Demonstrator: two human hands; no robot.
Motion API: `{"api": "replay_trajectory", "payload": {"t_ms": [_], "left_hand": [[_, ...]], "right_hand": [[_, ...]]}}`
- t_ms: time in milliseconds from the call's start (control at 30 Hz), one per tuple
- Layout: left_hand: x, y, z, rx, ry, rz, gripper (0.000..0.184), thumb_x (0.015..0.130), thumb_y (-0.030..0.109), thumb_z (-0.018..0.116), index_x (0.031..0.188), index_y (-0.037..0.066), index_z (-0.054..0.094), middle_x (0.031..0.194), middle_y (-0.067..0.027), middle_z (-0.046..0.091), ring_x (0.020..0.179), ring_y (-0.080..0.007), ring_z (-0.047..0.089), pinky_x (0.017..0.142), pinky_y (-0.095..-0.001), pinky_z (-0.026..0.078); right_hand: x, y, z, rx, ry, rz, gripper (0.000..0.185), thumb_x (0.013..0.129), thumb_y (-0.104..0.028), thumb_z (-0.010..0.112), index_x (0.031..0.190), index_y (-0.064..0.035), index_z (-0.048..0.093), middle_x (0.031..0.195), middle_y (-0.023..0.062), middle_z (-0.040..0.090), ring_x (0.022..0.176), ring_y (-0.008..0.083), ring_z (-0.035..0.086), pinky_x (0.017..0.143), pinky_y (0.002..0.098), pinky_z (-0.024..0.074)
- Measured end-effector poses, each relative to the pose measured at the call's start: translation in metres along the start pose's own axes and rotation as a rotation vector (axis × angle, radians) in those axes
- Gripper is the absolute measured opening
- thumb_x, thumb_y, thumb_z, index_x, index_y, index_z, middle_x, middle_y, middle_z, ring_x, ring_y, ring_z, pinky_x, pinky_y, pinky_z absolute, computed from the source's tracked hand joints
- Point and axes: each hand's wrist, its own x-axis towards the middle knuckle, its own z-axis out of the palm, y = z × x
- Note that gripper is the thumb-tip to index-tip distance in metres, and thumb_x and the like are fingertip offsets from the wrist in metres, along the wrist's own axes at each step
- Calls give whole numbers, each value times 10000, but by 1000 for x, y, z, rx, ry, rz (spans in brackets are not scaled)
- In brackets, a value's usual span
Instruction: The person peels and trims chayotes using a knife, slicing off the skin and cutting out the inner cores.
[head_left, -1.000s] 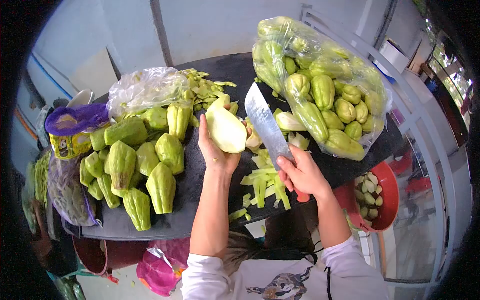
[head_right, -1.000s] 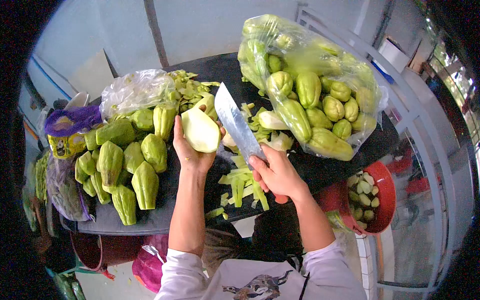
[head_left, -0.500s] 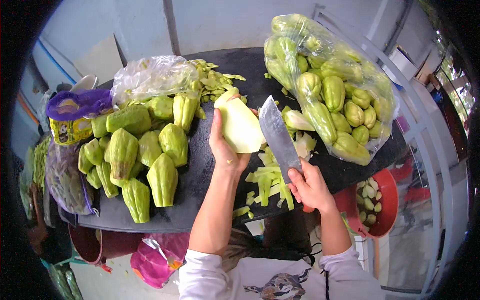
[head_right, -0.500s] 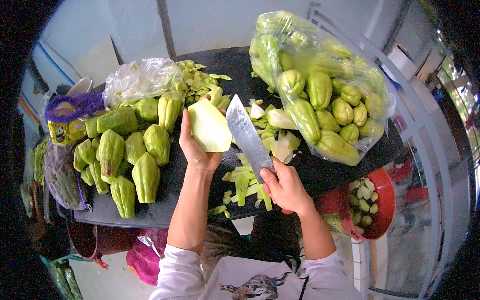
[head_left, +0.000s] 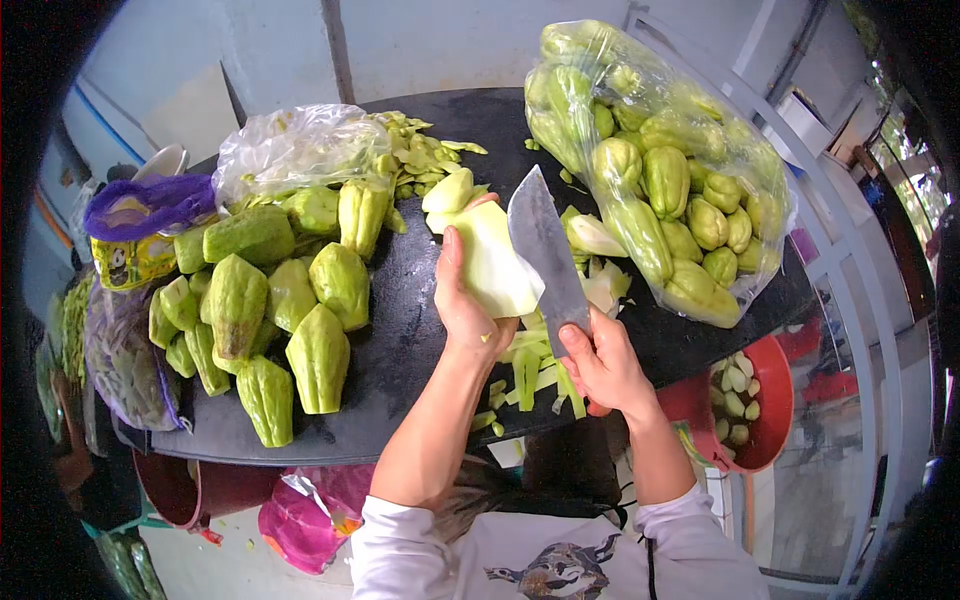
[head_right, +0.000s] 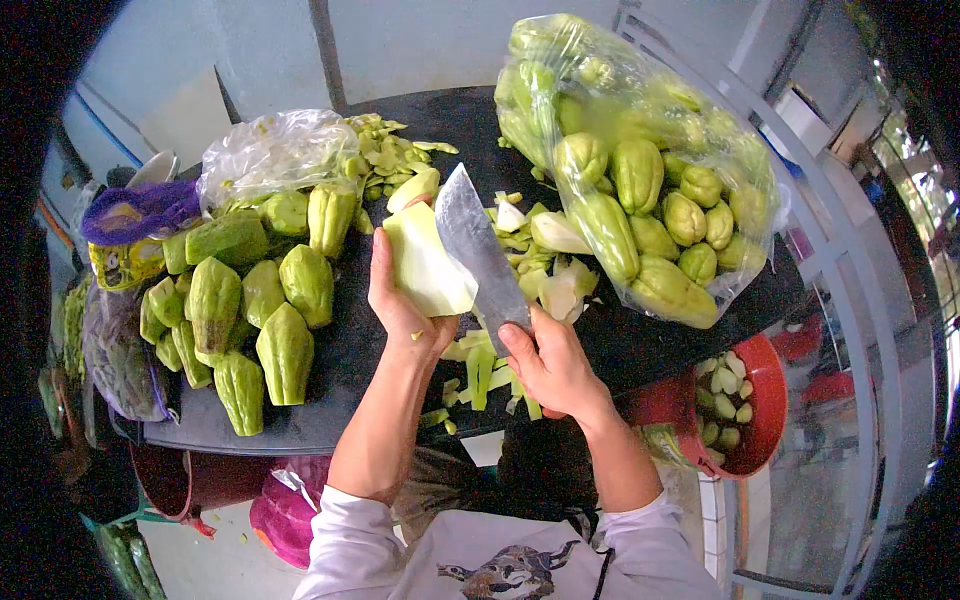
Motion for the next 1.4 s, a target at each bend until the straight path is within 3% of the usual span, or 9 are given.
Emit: {"api": "replay_trajectory", "payload": {"t_ms": [100,167,300,467,600,733,1100,1233,1400], "left_hand": [[-5,-4,2,-64,-36,-74,598,969,499,500,1311,7,511,1161,-106,620,1058,-207,616,918,-358,499],[-8,-16,-1,13,33,-99,608,947,569,465,1274,66,562,1119,-114,658,985,-266,644,872,-408,515],[-8,-16,-6,6,-18,-191,686,934,638,406,1134,11,596,920,-181,668,800,-312,656,759,-420,533],[1,-7,-9,58,1,4,601,978,539,424,1361,85,515,1130,-64,645,977,-206,639,830,-360,531],[1,1,1,5,24,21,591,977,535,435,1345,82,528,1035,-46,650,903,-162,646,763,-296,537],[0,3,-5,6,-33,21,589,976,530,437,1345,81,528,1033,-45,650,888,-162,646,747,-305,539],[-13,-14,6,20,4,-34,593,976,486,486,1313,-1,500,1201,-132,607,1080,-228,605,955,-364,484],[-5,3,0,-71,-249,-62,610,975,511,462,1319,8,495,1069,-132,643,974,-240,649,854,-341,533],[-6,-2,3,2,-55,-4,611,972,514,457,1319,12,497,1025,-117,646,906,-195,648,798,-312,534]], "right_hand": [[5,-2,3,-11,-2,-65,255,1025,-276,531,1037,-22,553,631,-12,521,534,72,489,479,260,416],[9,-3,6,-23,-5,-101,276,1024,-293,531,1032,-19,555,631,0,531,539,89,504,491,277,429],[15,-5,10,-137,23,-162,313,1020,-321,530,1035,-10,554,631,56,563,523,156,544,512,345,460],[11,-14,0,-71,73,-140,248,1023,-273,533,1015,-26,552,614,2,532,488,85,489,449,277,402],[6,-15,-2,-118,46,-83,228,1023,-249,532,981,-25,536,614,8,512,493,90,485,461,279,402],[2,-9,-4,-165,66,-106,229,1019,-243,536,971,-19,534,612,17,515,515,96,496,485,290,413],[6,-4,-3,-224,64,-171,256,1007,-263,558,988,-8,561,597,44,549,514,123,517,492,320,422],[2,-15,-17,-166,148,-80,265,1006,-270,560,972,-8,570,594,31,557,488,106,506,466,295,408],[1,-11,-18,-264,111,-154,239,1003,-243,562,1003,-4,556,599,65,569,486,138,542,478,310,427]]}}
